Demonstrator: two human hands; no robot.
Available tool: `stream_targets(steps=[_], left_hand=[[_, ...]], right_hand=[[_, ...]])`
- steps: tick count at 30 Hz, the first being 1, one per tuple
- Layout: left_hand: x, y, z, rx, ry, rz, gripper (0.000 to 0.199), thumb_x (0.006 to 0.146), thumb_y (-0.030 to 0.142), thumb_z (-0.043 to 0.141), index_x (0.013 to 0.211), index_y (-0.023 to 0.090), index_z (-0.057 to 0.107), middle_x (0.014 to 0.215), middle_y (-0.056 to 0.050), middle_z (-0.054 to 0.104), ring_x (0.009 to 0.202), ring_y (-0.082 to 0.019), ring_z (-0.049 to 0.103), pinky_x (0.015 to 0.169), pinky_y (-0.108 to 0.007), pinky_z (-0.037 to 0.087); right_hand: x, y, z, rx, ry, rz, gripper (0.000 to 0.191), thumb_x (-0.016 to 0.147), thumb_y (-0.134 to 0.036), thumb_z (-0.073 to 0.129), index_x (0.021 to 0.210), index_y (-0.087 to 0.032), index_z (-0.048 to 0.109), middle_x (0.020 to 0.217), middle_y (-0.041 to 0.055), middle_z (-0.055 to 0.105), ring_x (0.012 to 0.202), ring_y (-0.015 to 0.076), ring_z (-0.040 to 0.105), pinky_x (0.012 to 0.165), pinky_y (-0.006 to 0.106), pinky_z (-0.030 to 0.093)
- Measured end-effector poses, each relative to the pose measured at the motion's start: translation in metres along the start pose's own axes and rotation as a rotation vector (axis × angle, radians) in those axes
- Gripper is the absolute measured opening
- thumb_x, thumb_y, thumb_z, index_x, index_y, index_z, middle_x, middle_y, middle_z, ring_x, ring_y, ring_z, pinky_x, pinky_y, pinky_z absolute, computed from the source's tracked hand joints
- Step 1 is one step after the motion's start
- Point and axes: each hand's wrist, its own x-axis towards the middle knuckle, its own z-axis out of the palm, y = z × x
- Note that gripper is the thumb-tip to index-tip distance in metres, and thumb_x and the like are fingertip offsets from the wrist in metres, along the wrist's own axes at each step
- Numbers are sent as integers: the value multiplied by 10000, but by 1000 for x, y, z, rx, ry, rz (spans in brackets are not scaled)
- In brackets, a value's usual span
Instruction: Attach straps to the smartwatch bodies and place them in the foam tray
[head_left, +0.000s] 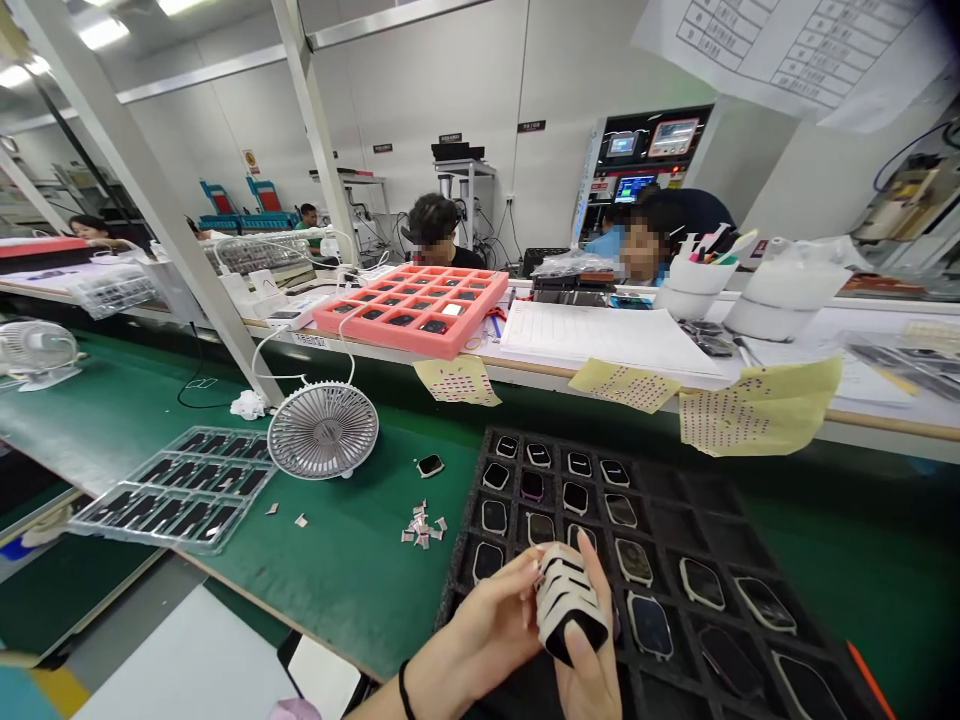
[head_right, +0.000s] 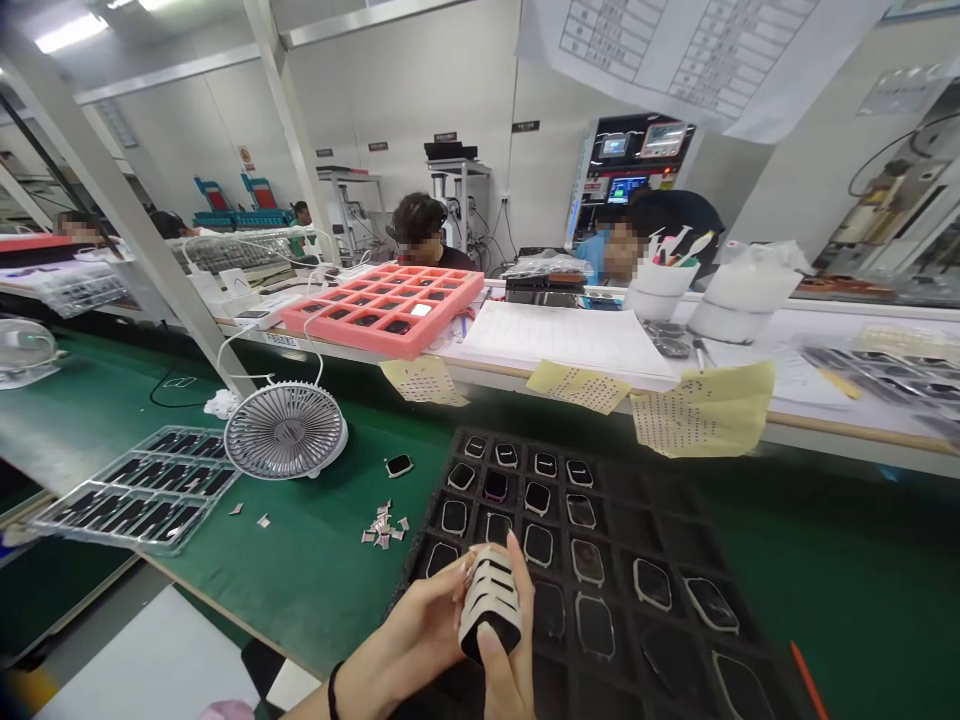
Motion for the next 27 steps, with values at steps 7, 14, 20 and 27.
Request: stream_targets(steps=[7, 14, 20, 27], left_hand=[[-7, -2, -19, -26, -36, -58, 477, 578, 259, 862, 1005, 179, 667, 752, 15, 619, 668, -84, 567, 666, -202, 386], [-11, 28, -34, 454, -1, 87, 512, 631, 403, 808, 1040, 170, 608, 756, 11, 591, 592, -75, 524, 580, -192, 407], [-17, 70, -73, 1728, 592, 442, 208, 881, 323, 511, 853, 160, 637, 890, -67, 644, 771, -176, 604, 711, -278, 460], [1, 60, -103, 2179, 842, 266, 153, 891, 176, 482, 892, 136, 629, 1017, -122, 633, 969, -238, 628, 790, -298, 492]], right_hand=[[-4, 8, 3, 104, -70, 109, 676, 791, -430, 656, 1404, -302, 401, 1348, 117, 518, 1221, 337, 496, 925, 490, 464], [-2, -4, 22, 19, -56, 161, 624, 793, -460, 661, 1359, -310, 445, 1323, 67, 534, 1173, 274, 527, 975, 424, 424], [7, -30, 33, 28, -44, 197, 701, 867, -485, 566, 1462, -314, 240, 1046, 69, 636, 714, 201, 604, 669, 386, 500], [12, -38, 35, 43, 43, 190, 642, 874, -469, 562, 1440, -335, 290, 1048, 59, 620, 721, 192, 582, 628, 356, 484]])
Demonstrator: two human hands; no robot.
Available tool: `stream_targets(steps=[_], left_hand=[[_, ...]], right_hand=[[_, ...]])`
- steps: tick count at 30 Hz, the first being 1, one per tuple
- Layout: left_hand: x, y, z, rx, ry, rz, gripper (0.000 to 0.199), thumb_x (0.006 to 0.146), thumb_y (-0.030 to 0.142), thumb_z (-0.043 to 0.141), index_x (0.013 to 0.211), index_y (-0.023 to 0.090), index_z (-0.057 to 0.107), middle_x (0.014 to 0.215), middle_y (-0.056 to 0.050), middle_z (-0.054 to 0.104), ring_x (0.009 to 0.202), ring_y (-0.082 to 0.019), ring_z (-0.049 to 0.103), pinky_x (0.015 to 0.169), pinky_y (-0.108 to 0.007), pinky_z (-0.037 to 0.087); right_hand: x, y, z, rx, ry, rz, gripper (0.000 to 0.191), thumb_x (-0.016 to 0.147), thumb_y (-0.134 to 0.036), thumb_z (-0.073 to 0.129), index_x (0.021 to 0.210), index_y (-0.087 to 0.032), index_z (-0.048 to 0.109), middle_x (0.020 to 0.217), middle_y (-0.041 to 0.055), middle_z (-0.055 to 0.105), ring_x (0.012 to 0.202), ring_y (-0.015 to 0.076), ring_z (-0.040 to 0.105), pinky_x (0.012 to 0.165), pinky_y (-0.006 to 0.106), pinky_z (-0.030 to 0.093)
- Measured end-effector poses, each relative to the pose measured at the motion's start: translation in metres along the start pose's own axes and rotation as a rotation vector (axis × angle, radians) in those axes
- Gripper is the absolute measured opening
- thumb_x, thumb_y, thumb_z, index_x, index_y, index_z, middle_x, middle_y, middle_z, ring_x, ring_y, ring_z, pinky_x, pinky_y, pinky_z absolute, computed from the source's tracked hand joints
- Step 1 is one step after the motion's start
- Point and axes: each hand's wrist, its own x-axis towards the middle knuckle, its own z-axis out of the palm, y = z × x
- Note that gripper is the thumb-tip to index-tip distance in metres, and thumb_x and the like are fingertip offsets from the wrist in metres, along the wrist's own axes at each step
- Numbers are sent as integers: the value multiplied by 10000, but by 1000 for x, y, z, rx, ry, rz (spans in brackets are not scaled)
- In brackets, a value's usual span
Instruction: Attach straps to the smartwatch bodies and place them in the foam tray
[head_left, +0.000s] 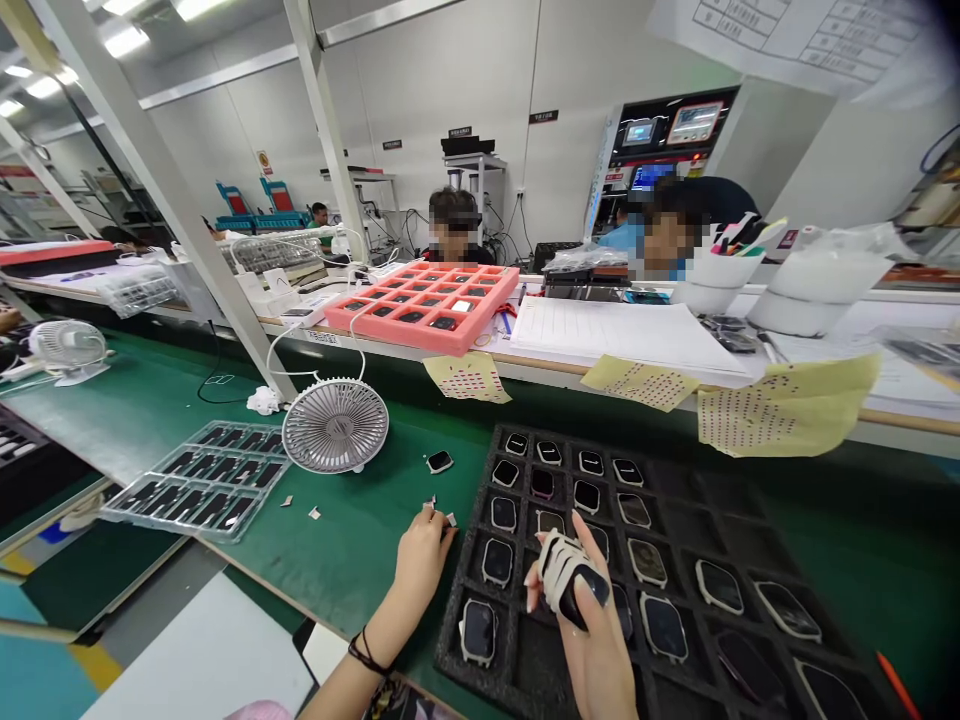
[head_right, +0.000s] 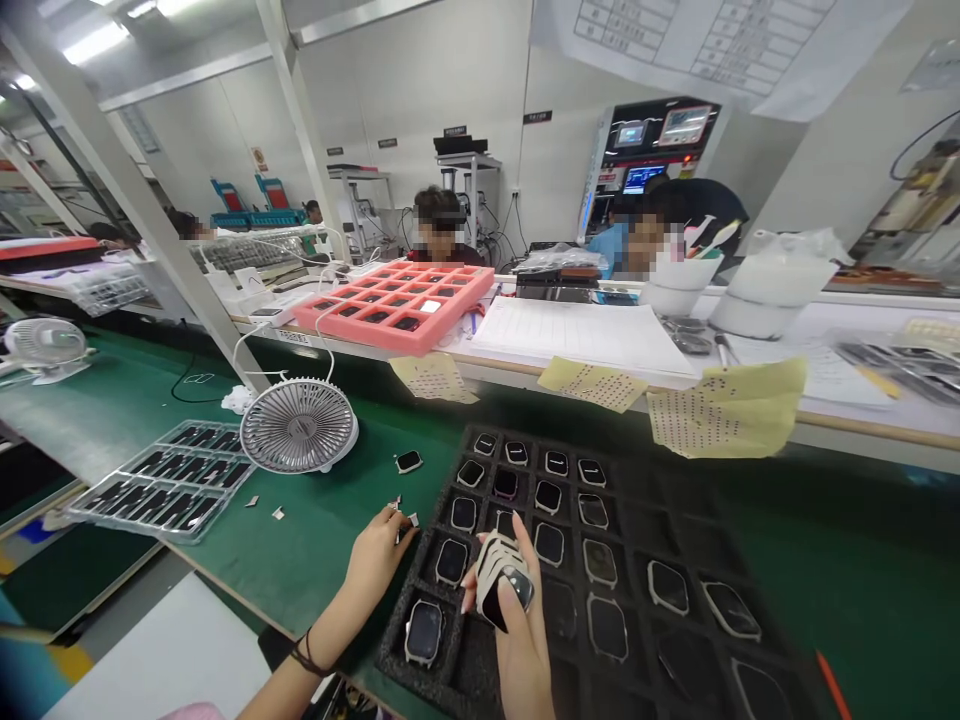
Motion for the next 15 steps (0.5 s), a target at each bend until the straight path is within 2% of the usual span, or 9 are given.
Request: stream_targets(steps=[2, 5, 7, 9, 11, 12, 15], left_hand=[[4, 1, 3, 5, -11, -4, 173, 882, 132, 462, 868, 120, 634, 998, -136, 637, 944, -241, 637, 790, -307, 495], [10, 3, 0, -18, -26, 1, 227, 865, 89, 429, 781, 102, 639, 890, -141, 650, 856, -239, 654, 766, -317, 498], [10, 7, -9, -55, -16, 13, 253, 863, 88, 419, 741, 102, 641, 825, -132, 647, 814, -233, 654, 760, -320, 500], [4, 16, -24, -109, 18, 55, 260, 891, 135, 412, 799, 120, 654, 849, -113, 649, 827, -209, 648, 774, -302, 502], [-7, 30, -40, -302, 55, 134, 265, 927, 242, 412, 893, 155, 660, 916, -83, 652, 848, -173, 637, 767, -258, 511], [-14, 39, -48, -530, 64, 183, 268, 923, 300, 441, 888, 154, 663, 918, -78, 653, 827, -164, 636, 732, -242, 519], [-31, 66, -63, -1099, -77, 220, 305, 844, 416, 569, 800, 132, 670, 796, -53, 644, 631, -126, 608, 586, -226, 520]], right_hand=[[0, 2, 0, 16, -6, -23, 633, 876, -463, 558, 1437, -334, 295, 1071, 61, 612, 693, 180, 573, 632, 363, 484], [0, 3, -1, 65, -37, -35, 642, 882, -460, 543, 1447, -319, 274, 999, 56, 626, 644, 175, 556, 616, 374, 484], [0, 2, 0, 90, -46, -25, 642, 888, -464, 528, 1453, -313, 261, 983, 59, 628, 654, 184, 558, 600, 370, 483], [-1, 1, 2, 105, -40, -21, 634, 887, -469, 527, 1447, -317, 274, 1019, 65, 623, 685, 193, 567, 591, 361, 481], [-1, 1, 4, 110, -29, -19, 641, 875, -477, 542, 1441, -322, 286, 1041, 64, 621, 698, 196, 569, 595, 359, 482], [-1, 2, 4, 110, -21, -18, 657, 865, -481, 553, 1444, -324, 284, 1044, 62, 622, 708, 198, 572, 607, 364, 487], [-2, 6, 1, 96, 19, -6, 750, 822, -497, 604, 1462, -315, 257, 1093, 72, 622, 823, 229, 599, 708, 399, 501]])
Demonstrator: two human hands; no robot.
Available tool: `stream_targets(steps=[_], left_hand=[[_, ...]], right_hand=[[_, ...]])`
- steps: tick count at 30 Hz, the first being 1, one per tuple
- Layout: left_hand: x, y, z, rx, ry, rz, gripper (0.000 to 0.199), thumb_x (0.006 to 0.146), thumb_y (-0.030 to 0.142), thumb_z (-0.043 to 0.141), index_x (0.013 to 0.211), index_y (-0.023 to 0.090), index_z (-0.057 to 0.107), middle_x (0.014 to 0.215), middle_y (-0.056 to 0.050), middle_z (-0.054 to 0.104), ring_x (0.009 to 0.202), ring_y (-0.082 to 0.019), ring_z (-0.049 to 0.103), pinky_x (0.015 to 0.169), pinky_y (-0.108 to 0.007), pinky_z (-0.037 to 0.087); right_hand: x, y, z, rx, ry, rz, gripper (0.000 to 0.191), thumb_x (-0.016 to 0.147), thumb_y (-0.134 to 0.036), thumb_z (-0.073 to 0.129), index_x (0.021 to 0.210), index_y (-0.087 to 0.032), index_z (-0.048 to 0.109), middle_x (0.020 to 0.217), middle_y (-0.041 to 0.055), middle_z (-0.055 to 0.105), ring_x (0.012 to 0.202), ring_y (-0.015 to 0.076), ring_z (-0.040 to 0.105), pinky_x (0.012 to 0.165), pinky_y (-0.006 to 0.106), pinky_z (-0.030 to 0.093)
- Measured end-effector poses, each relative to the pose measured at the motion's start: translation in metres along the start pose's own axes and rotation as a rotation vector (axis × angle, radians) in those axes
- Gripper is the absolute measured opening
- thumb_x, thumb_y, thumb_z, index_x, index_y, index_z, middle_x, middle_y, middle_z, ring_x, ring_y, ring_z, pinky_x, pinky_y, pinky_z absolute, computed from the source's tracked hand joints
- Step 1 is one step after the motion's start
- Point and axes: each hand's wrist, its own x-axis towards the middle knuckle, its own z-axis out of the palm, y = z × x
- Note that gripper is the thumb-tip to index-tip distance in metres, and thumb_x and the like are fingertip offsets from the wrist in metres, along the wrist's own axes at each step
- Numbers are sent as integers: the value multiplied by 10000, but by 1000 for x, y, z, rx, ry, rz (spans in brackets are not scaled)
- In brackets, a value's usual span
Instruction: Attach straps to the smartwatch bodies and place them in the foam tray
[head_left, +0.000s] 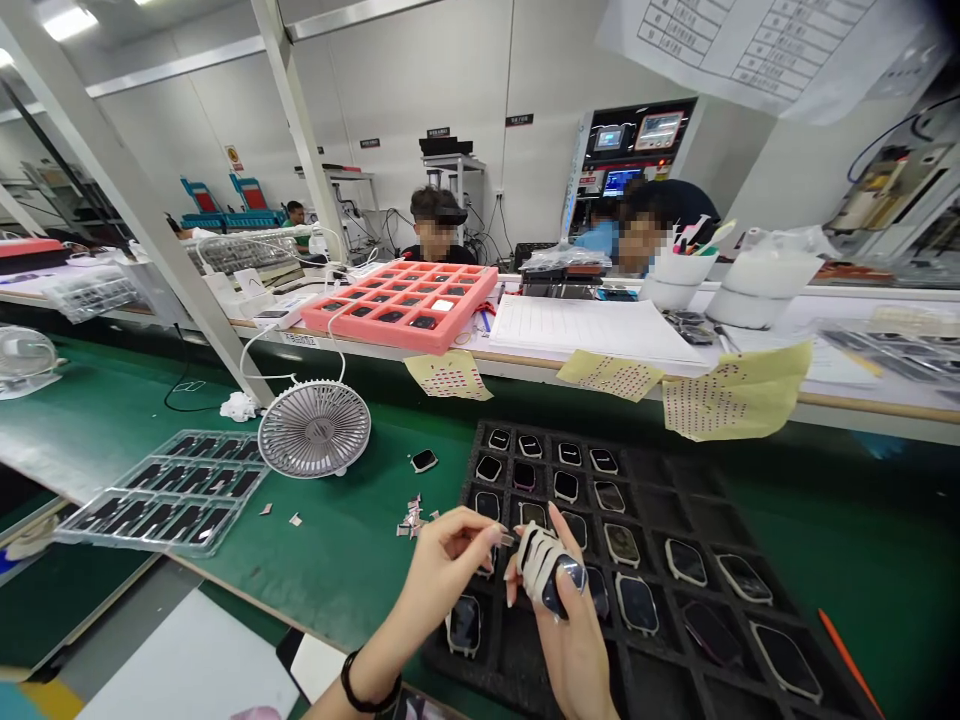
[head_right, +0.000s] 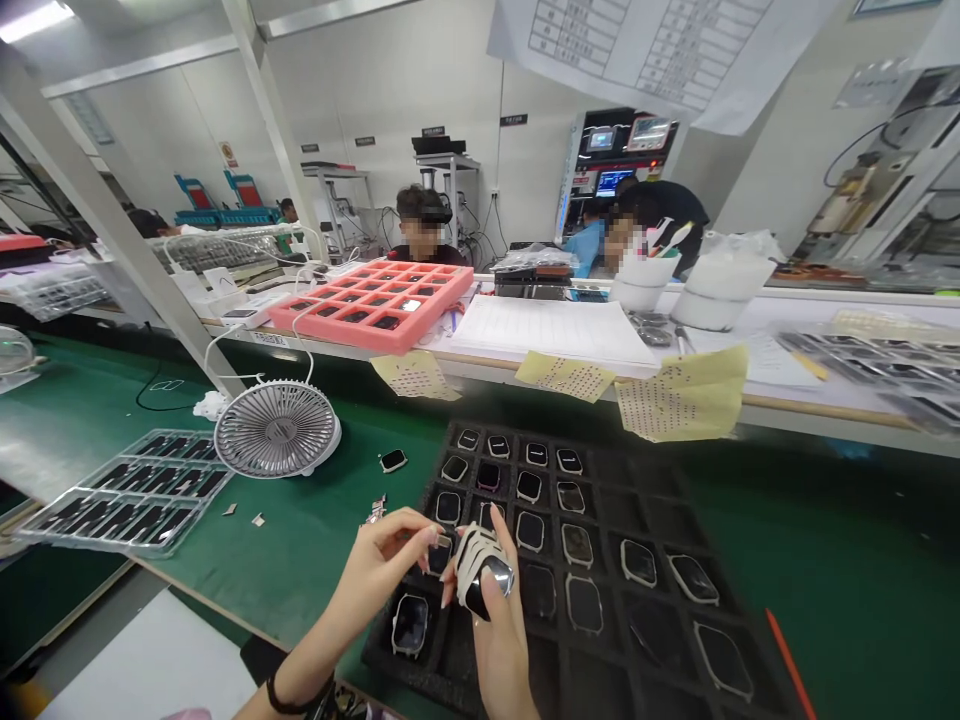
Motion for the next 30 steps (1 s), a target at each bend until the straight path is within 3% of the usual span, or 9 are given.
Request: stream_targets(steps=[4, 10, 13, 17, 21, 25, 27, 30], left_hand=[[-5, 12, 20, -291, -88, -104, 351, 748, 457, 680, 707, 109, 658, 655, -17, 592, 514, -104, 583, 511, -217, 498], [-3, 11, 22, -328, -28, -104, 347, 729, 452, 706, 708, 107, 675, 636, -29, 620, 503, -94, 565, 510, -211, 493], [-1, 9, 21, -334, -68, -109, 354, 729, 456, 706, 709, 103, 677, 636, -23, 594, 493, -100, 565, 497, -220, 491], [-2, 4, 24, -255, -80, -53, 308, 766, 419, 680, 767, 115, 730, 734, -52, 599, 535, -115, 574, 498, -234, 490], [-9, 1, 28, 5, -34, 125, 278, 870, 355, 572, 1022, 196, 743, 790, -72, 627, 690, -149, 578, 651, -254, 483], [-19, 1, 23, 114, -265, 118, 420, 936, 365, 439, 1310, 210, 551, 695, -35, 610, 634, -136, 507, 664, -237, 443], [-23, 0, 17, 107, -373, 75, 477, 934, 387, 437, 1368, 193, 479, 621, -1, 584, 551, -113, 448, 619, -210, 423], [-26, -6, 10, 143, -433, 38, 531, 906, 402, 493, 1392, 195, 443, 564, 37, 549, 506, -90, 383, 584, -183, 397]], right_hand=[[1, 4, -8, -27, 36, 26, 793, 790, -515, 637, 1461, -309, 265, 1214, 87, 594, 1059, 279, 572, 879, 445, 464], [1, 3, -13, -57, 15, 12, 728, 816, -503, 616, 1446, -320, 300, 1247, 82, 587, 1127, 290, 558, 921, 454, 457], [1, 5, -15, -82, 4, 9, 677, 834, -495, 595, 1434, -325, 330, 1295, 75, 565, 1183, 285, 528, 946, 445, 451], [1, 10, -19, -193, 36, -28, 644, 825, -495, 608, 1405, -325, 386, 1442, 38, 433, 1308, 273, 406, 1058, 438, 355], [2, 11, -22, -199, 56, -53, 659, 853, -493, 572, 1439, -334, 317, 1466, 37, 401, 1320, 272, 397, 1068, 458, 340], [3, 9, -25, -218, 100, -91, 662, 873, -487, 541, 1458, -326, 276, 1420, 52, 465, 1306, 271, 422, 1051, 465, 358], [3, 10, -26, -253, 112, -93, 662, 864, -494, 554, 1451, -326, 298, 1423, 46, 464, 1326, 268, 396, 1076, 465, 320], [0, 11, -23, -297, 99, -89, 681, 835, -510, 592, 1436, -307, 343, 1414, 60, 473, 1331, 279, 382, 1101, 477, 267]])
